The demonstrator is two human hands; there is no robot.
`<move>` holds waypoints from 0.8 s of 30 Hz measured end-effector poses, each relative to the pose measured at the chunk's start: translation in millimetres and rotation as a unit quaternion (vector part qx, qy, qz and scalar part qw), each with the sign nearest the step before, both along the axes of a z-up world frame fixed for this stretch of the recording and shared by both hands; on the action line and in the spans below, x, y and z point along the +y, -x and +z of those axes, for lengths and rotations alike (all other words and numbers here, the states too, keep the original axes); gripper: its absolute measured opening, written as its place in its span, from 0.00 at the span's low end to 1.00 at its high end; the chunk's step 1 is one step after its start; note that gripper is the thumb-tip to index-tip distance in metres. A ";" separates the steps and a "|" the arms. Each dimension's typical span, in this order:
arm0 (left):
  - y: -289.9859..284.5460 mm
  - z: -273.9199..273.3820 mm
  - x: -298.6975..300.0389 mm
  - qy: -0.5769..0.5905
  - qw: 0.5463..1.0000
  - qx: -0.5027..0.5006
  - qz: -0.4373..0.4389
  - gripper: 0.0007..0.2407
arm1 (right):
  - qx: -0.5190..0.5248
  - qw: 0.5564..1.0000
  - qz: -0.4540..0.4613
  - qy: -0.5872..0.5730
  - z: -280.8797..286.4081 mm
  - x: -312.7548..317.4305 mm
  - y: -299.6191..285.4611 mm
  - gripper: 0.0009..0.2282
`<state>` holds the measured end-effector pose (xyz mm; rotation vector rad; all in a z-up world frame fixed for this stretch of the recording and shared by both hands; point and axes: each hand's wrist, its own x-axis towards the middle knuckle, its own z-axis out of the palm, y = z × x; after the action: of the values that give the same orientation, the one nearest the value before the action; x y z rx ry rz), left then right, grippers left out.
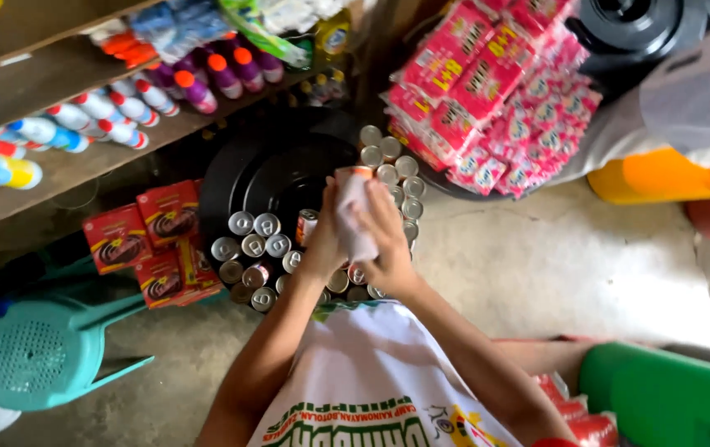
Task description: Wiping canned goods with a cloth and organizing them on shelves in a store.
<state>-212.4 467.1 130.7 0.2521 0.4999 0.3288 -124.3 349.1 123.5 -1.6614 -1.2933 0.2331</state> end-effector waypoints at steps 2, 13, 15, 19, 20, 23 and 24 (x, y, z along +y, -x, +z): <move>-2.2 -34.0 -1.0 -0.084 0.996 -0.040 -0.017 0.21 | -0.066 0.997 0.031 -0.007 12.0 1.9 -5.8 0.27; -22.3 -109.1 14.1 0.101 0.909 -0.363 -0.179 0.28 | -0.091 0.992 0.073 -0.049 -3.2 -1.2 -9.0 0.29; -19.0 -93.7 7.6 -0.106 0.980 -0.165 -0.021 0.18 | -0.028 0.998 0.048 -0.040 -24.5 7.8 -22.4 0.31; -18.5 -131.1 9.8 -0.089 0.956 -0.278 0.021 0.17 | 0.421 0.904 -0.069 -0.024 -10.5 18.8 -18.4 0.29; -20.0 -83.2 7.9 -0.178 0.970 -0.162 0.018 0.17 | 0.215 0.976 -0.020 -0.028 -4.9 9.8 -14.9 0.29; -21.9 -48.2 12.4 -0.244 0.969 -0.035 0.016 0.19 | -0.063 0.995 0.060 -0.044 1.2 1.3 -7.6 0.31; -23.7 -54.5 13.5 -0.219 0.975 -0.037 0.004 0.19 | -0.129 0.988 0.076 -0.050 2.0 -0.7 -7.1 0.32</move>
<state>-188.7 480.7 76.2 0.6635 0.3504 0.4547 -117.2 348.4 125.5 -1.5455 -1.6017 0.0430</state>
